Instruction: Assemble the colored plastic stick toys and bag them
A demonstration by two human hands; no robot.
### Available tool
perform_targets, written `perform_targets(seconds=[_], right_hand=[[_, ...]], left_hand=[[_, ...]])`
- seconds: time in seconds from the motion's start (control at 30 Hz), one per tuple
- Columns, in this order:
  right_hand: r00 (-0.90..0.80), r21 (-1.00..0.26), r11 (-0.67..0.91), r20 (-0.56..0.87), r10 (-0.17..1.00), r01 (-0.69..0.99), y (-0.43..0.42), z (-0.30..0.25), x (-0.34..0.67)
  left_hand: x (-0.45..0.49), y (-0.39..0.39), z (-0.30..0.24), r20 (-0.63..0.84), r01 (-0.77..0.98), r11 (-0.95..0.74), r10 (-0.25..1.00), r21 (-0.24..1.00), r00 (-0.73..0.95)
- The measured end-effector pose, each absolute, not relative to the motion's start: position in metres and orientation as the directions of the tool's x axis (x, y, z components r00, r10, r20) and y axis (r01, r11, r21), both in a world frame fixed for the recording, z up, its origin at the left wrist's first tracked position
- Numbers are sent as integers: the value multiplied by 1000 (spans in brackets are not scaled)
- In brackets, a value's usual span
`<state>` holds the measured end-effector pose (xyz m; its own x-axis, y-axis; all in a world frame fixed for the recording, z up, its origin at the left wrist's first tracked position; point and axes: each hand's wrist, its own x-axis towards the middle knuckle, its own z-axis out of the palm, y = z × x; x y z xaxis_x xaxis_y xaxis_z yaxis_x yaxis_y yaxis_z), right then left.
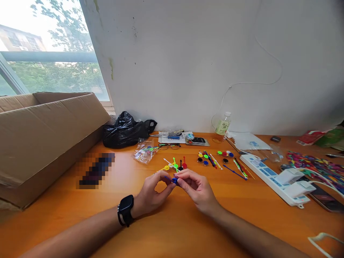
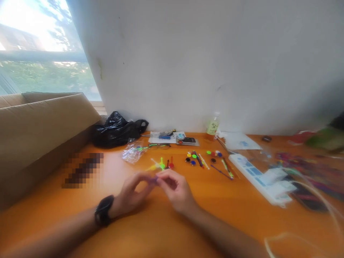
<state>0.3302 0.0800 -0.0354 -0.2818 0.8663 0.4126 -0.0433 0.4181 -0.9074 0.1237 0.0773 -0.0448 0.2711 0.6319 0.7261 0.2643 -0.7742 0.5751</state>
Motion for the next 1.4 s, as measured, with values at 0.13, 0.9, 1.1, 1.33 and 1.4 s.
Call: perform_targets(seconds=[0.13, 0.9, 1.1, 1.33, 1.4], right_hand=[[-247, -895, 446, 440, 864, -34, 79, -36, 330], [-453, -961, 214, 271, 849, -175, 85, -30, 339], [-511, -964, 200, 264, 818, -178, 80, -29, 337], [-543, -971, 219, 234, 807, -92, 78, -24, 337], [-540, -978, 187, 208, 816, -94, 80, -26, 337]], left_hand=[[125, 76, -41, 705, 208, -747, 665, 631, 248], [119, 86, -18, 166, -269, -29, 847, 963, 505], [118, 90, -25, 89, -320, 102, 843, 942, 530], [115, 89, -28, 56, -298, 132, 835, 945, 548], [115, 89, -28, 54, -296, 135, 831, 946, 554]])
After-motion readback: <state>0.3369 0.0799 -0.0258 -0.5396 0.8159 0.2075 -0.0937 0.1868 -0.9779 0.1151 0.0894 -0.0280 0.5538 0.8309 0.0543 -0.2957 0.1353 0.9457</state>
